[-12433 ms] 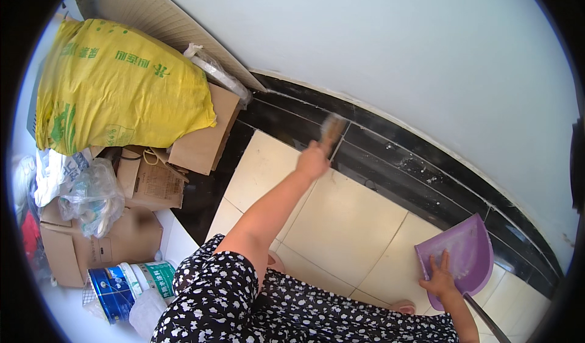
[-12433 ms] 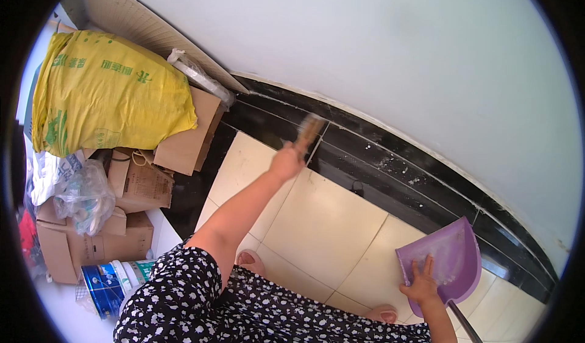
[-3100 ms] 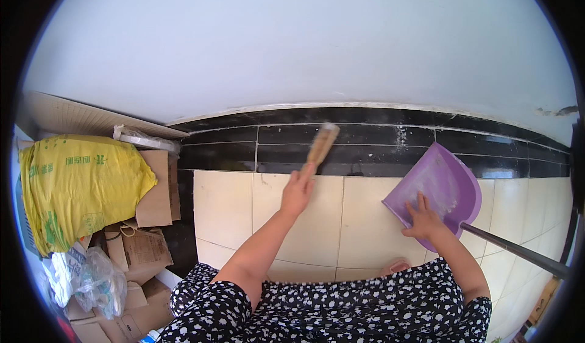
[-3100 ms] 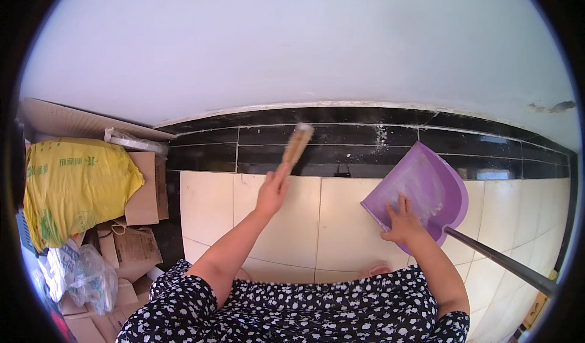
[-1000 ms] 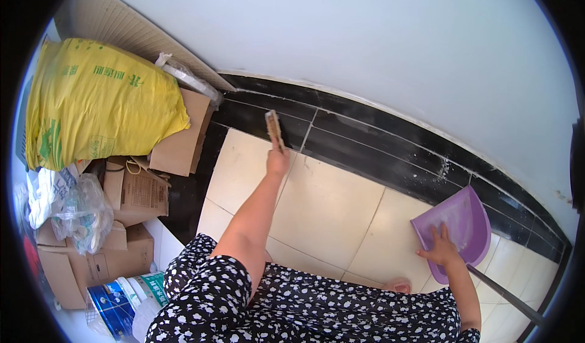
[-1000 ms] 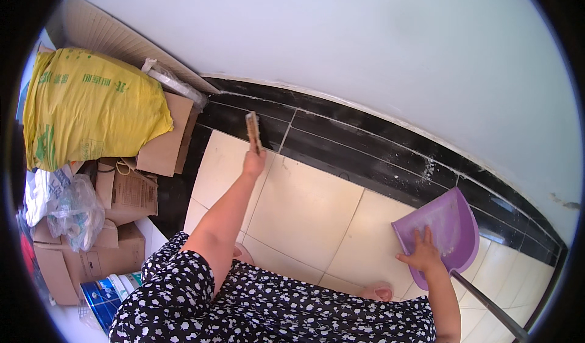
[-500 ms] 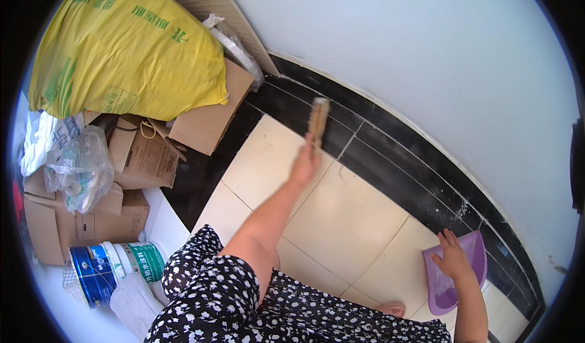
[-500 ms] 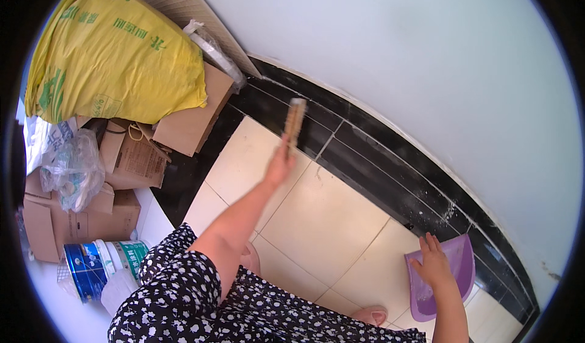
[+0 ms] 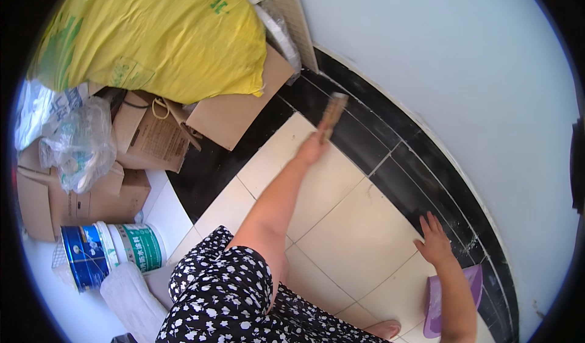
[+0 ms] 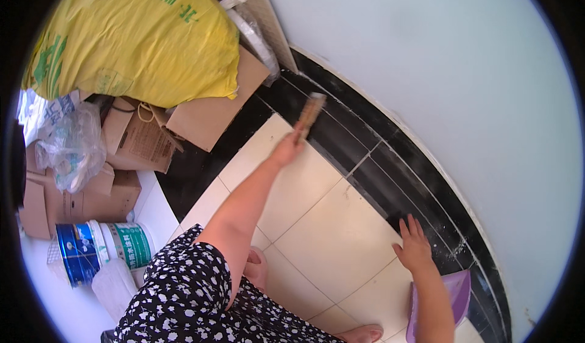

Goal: The person cleans a window sill and floor baseboards using a brush and a dustpan. They also move several pairs of shoes from a cluttered floor area onto the window sill to clear the space.

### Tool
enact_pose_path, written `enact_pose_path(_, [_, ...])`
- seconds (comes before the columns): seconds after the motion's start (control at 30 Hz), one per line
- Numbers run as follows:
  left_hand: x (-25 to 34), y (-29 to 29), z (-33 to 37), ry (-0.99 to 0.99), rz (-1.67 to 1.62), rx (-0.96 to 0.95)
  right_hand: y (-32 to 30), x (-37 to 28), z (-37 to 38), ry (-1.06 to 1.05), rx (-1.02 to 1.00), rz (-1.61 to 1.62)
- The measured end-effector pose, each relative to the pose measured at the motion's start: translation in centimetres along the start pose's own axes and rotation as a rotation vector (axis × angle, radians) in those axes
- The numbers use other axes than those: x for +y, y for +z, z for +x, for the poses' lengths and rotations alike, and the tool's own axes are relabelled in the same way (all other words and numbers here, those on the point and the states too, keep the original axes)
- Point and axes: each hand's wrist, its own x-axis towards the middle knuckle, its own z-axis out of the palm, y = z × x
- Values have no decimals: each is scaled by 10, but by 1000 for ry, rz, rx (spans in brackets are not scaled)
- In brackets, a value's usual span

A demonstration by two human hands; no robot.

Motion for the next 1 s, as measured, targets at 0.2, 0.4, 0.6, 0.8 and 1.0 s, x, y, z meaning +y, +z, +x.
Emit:
enact_pose_path(0.2, [5, 0, -39, -106, -107, 202, 30, -64, 77, 182, -13, -70])
enact_pose_path(0.4, [-29, -29, -32, -332, 120, 347, 34, -80, 85, 255, -59, -110])
enact_pose_path(0.6, [58, 44, -35, 43, -42, 49, 39, -77, 84, 255, -26, -87])
enact_pose_path(0.8, [26, 10, -5, -138, -13, 268, 48, -70, 82, 221, 57, -73])
enact_pose_path(1.0, [60, 39, 2, -120, 51, 219, 52, -70, 87, 227, 78, -104])
